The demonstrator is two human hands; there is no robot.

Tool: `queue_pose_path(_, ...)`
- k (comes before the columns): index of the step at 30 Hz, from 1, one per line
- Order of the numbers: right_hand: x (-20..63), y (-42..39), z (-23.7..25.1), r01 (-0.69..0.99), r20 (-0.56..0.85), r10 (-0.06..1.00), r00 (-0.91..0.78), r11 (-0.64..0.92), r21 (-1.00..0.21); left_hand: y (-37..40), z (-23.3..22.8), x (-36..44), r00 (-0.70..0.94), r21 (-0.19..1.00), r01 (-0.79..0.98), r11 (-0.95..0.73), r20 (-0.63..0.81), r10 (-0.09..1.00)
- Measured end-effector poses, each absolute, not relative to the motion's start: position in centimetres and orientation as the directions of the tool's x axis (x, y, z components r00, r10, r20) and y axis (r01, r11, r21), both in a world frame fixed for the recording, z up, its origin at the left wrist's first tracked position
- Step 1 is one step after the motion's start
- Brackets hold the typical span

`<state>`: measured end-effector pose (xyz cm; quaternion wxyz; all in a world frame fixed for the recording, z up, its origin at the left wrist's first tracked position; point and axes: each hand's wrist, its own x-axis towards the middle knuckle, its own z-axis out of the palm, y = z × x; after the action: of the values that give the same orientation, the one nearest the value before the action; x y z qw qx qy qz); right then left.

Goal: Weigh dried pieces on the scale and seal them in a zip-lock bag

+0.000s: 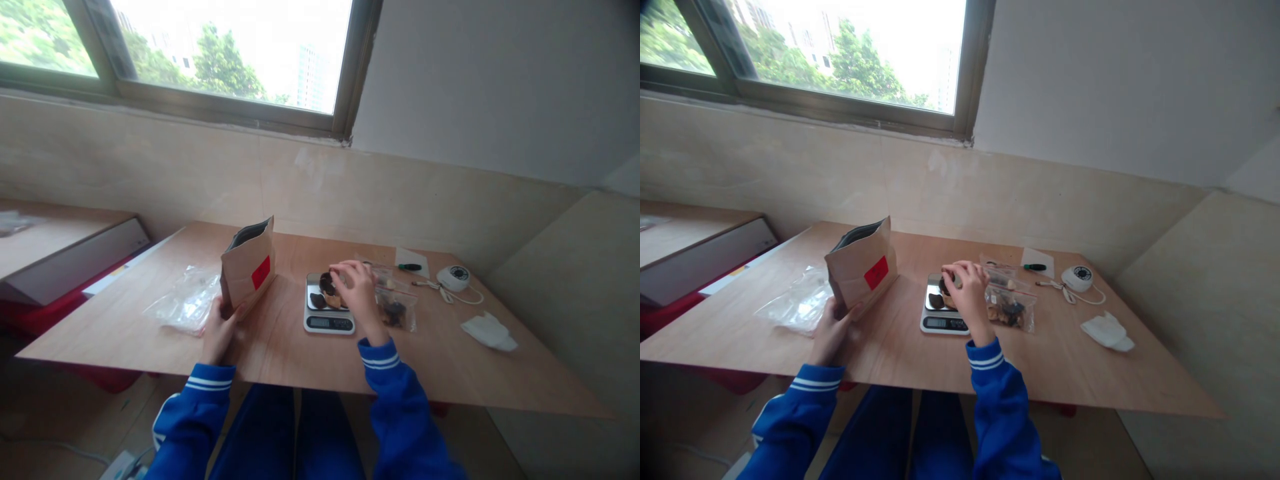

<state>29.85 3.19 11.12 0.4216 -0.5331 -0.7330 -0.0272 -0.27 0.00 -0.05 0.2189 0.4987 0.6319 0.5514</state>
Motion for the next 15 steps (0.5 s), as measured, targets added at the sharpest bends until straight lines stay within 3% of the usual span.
queue_pose_path(6,36.1,-2.2,5.8,0.779,0.627,0.776,0.074,0.347,-0.522,0.1,-0.2,-0.3,-0.411,0.914,0.397,-0.09,0.265,0.872)
queue_pose_path(11,38.6,-5.3,-0.3,0.855,0.563,0.814,0.142,0.186,-0.484,0.2,-0.5,-0.3,-0.416,0.905,0.417,-0.084,0.272,0.868)
queue_pose_path(15,39.4,-6.0,-2.3,0.852,0.54,0.831,0.136,0.181,-0.492,0.3,-0.9,-0.5,-0.407,0.907,0.411,-0.098,0.278,0.87)
